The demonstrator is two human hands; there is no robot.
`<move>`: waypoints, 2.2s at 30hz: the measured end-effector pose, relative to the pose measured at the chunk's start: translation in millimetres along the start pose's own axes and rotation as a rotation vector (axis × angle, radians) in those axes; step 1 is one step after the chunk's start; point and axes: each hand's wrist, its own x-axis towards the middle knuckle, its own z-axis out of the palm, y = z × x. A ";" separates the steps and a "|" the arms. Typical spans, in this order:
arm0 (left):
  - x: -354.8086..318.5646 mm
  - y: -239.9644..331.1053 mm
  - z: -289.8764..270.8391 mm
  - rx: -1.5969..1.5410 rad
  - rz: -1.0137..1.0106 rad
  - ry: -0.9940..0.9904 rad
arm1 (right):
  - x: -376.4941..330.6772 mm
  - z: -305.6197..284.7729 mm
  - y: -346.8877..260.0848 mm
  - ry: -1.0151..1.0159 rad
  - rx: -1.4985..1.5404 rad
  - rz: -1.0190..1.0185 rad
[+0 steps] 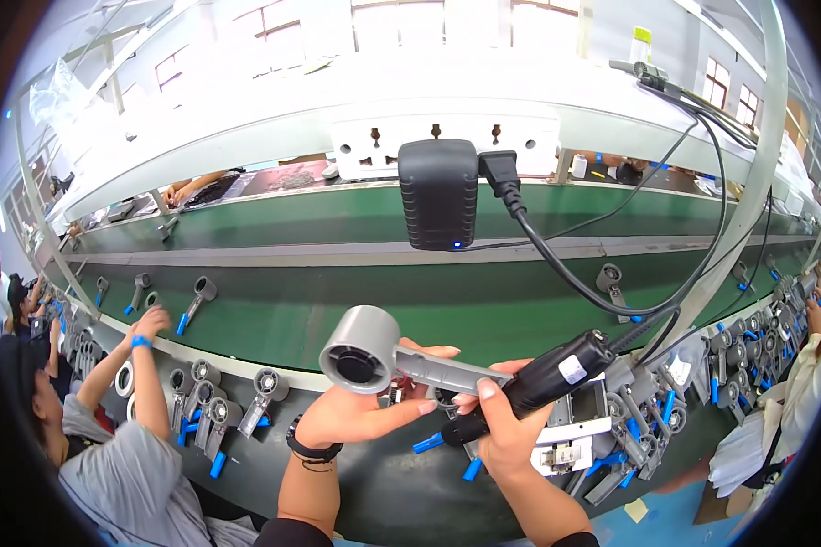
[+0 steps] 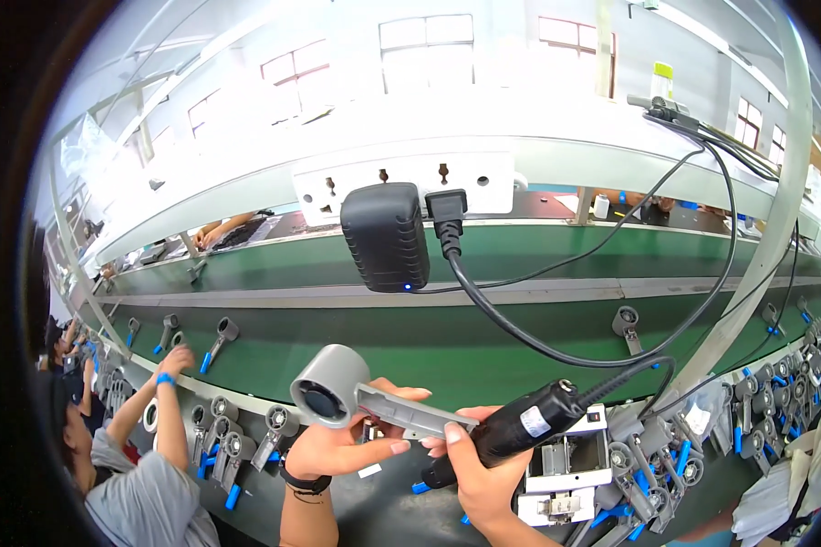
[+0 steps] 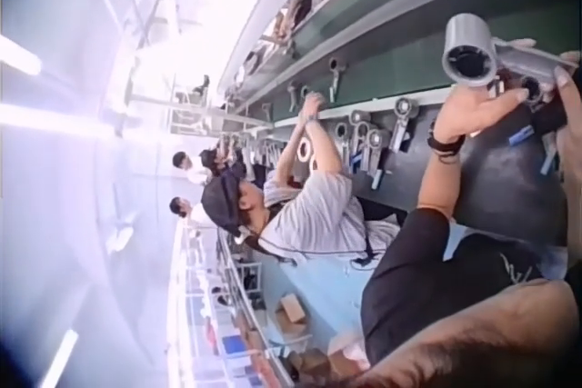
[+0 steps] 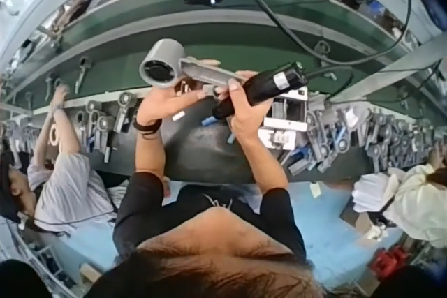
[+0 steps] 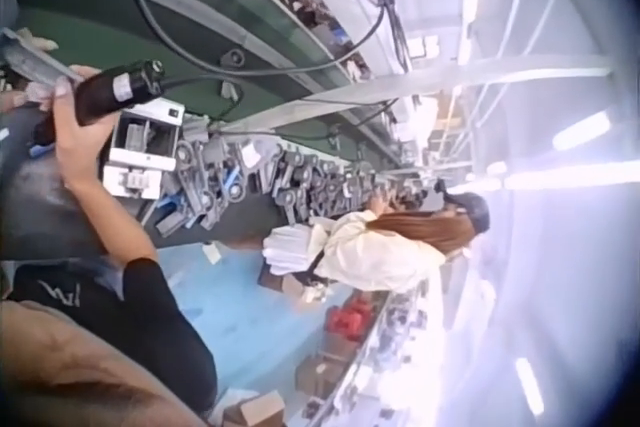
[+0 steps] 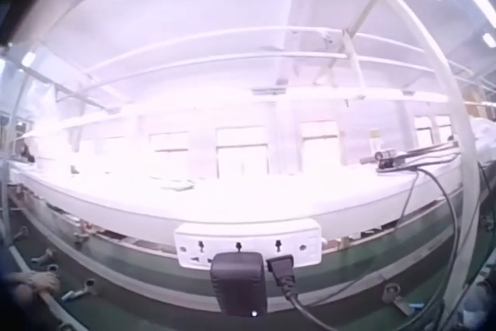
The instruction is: The person assembles electronic components by securing metal parts to a metal housing with screws using an electric screwdriver.
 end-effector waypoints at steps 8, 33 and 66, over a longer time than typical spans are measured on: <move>9.5 -12.4 -10.3 -0.313 -0.057 -0.072 | 7.5 -5.5 -10.0 0.176 0.044 -0.048; 19.3 -36.2 30.9 -0.670 -0.012 0.341 | 12.9 -4.5 -6.0 -0.008 -0.060 -0.118; 21.6 -43.4 31.0 -0.793 0.097 0.452 | 8.9 -2.4 27.6 -0.233 -0.186 -0.191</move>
